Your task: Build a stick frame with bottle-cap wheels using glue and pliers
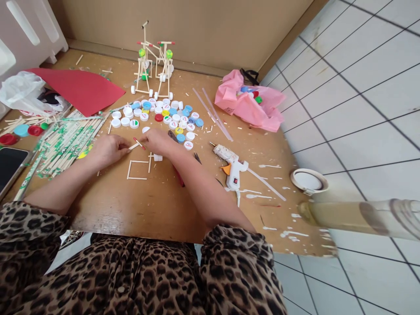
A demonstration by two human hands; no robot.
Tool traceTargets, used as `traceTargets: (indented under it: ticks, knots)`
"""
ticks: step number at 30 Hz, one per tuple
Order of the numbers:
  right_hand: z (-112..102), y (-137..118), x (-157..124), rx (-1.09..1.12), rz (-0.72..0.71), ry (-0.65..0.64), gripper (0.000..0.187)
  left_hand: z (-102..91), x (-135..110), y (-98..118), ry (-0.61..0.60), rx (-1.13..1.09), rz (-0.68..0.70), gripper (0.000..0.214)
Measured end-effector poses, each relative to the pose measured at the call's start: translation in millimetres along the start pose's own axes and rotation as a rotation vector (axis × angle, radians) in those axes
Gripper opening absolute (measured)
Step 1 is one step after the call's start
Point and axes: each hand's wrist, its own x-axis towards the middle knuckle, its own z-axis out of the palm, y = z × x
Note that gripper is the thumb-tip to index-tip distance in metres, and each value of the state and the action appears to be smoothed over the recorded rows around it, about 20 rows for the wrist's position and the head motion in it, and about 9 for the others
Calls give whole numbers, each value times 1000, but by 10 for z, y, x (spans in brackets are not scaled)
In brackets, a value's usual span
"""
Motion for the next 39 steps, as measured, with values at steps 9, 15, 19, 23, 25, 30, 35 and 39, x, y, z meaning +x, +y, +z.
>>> traceTargets:
  ticks: [9,15,19,23,25,30,35,39]
  knots:
    - [42,-1,9,-25,-31,-7,39,-3,-9,94,5,70,-6,30]
    - [59,-6,2,-39,-56,-7,37,-17,-29,135,0,92,-7,32]
    - [68,-11,7,-44,-62,-14,37,1,-34,145,13,116,-9,32]
    - [81,-1,31,-31,-51,-10,35,14,-33,149,30,124,-9,31]
    - [85,5,39,-30,-47,-14,35,18,-32,148,35,124,-9,30]
    - [104,28,49,-22,-63,-13,36,26,-33,150,32,117,-2,32]
    - [147,71,84,-15,-87,1,35,20,-35,177,25,133,-4,32]
    - [152,89,117,-23,-96,-2,33,13,-28,196,6,157,22,34]
